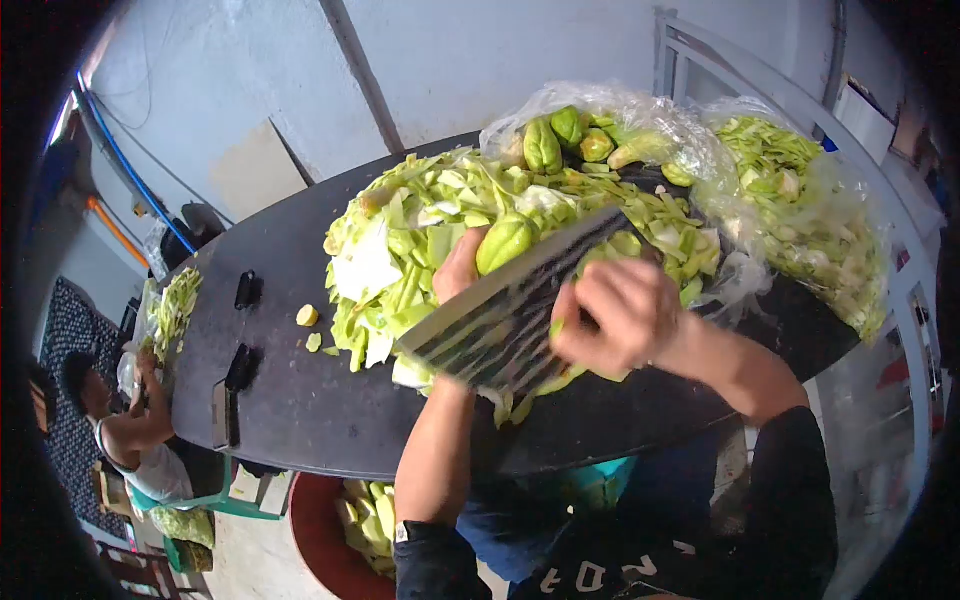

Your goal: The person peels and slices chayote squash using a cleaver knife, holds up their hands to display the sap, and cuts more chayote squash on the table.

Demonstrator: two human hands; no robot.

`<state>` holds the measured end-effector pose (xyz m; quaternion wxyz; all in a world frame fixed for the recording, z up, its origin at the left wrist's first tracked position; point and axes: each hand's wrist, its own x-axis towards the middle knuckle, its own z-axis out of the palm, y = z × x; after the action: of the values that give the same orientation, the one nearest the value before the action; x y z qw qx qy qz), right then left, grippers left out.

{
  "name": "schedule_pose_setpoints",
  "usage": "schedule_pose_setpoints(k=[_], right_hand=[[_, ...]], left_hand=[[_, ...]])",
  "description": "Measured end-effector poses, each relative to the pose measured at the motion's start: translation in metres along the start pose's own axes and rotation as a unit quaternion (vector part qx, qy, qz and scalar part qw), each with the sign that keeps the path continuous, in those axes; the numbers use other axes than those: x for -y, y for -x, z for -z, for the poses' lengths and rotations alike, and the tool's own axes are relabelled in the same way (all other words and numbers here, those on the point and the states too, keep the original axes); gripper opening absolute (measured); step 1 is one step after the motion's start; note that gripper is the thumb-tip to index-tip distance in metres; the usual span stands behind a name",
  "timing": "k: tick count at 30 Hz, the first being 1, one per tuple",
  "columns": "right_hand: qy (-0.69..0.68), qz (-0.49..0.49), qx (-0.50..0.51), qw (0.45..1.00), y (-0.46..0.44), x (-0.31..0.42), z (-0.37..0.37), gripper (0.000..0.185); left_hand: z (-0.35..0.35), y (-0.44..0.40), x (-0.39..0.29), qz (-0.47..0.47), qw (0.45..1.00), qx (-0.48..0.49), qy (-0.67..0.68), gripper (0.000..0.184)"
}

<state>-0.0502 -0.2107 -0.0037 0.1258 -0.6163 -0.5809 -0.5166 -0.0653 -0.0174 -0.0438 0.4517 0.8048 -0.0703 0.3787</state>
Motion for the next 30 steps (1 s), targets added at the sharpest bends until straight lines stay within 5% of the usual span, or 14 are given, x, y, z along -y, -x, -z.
schedule_pose_setpoints(k=[2, 4, 8, 9, 11, 12, 14, 15, 17, 18, 21, 26, 28, 30], right_hand=[[0.097, -0.119, 0.148, 0.977, 0.027, -0.036, -0.020, 0.005], [0.084, -0.241, 0.151, 0.955, 0.063, -0.079, -0.034, 0.009], [0.097, -0.271, 0.123, 0.950, 0.075, -0.079, -0.016, 0.013], [0.083, -0.271, 0.109, 0.953, 0.074, -0.079, -0.015, 0.014], [0.068, -0.273, 0.089, 0.956, 0.074, -0.078, -0.016, 0.015], [0.059, -0.295, 0.098, 0.949, 0.075, -0.077, -0.016, 0.015], [0.050, -0.318, 0.107, 0.941, 0.075, -0.077, -0.016, 0.015], [0.033, -0.326, 0.097, 0.940, 0.073, -0.075, -0.013, 0.015], [0.020, -0.313, 0.074, 0.946, 0.071, -0.071, -0.014, 0.016], [0.017, -0.306, 0.071, 0.949, 0.068, -0.073, -0.014, 0.016], [-0.008, -0.313, 0.083, 0.946, 0.068, -0.058, -0.012, 0.019], [0.024, -0.252, 0.056, 0.966, 0.059, -0.039, -0.013, 0.021], [0.049, -0.197, 0.067, 0.977, 0.055, -0.031, -0.011, 0.019], [0.063, -0.149, 0.060, 0.985, 0.049, -0.022, -0.010, 0.012]], left_hand=[[0.004, 0.000, -0.011, 0.039, 0.998, 0.028, -0.050, 0.042], [0.005, 0.000, -0.011, 0.046, 0.997, 0.029, -0.058, 0.046], [0.000, 0.001, -0.002, 0.032, 0.999, 0.032, -0.012, 0.042], [0.001, -0.002, 0.000, 0.146, 0.986, 0.064, 0.044, 0.039], [0.007, -0.007, 0.001, 0.289, 0.932, 0.095, 0.199, 0.035], [0.006, -0.006, -0.002, 0.303, 0.921, 0.038, 0.242, 0.052], [0.007, -0.020, 0.005, 0.214, 0.844, -0.082, 0.484, 0.069], [0.009, -0.018, 0.007, 0.218, 0.843, -0.083, 0.484, 0.069], [0.021, -0.016, 0.009, 0.237, 0.738, 0.031, 0.631, 0.077], [0.028, -0.012, 0.012, 0.276, 0.647, 0.100, 0.704, 0.063], [0.025, -0.009, 0.024, 0.294, 0.739, -0.027, 0.605, 0.048], [0.018, -0.006, 0.013, 0.335, 0.762, 0.044, 0.553, 0.045], [0.001, -0.001, -0.005, 0.248, 0.931, -0.011, 0.269, 0.056], [-0.013, 0.006, 0.006, 0.064, 0.997, -0.050, 0.003, 0.071]])
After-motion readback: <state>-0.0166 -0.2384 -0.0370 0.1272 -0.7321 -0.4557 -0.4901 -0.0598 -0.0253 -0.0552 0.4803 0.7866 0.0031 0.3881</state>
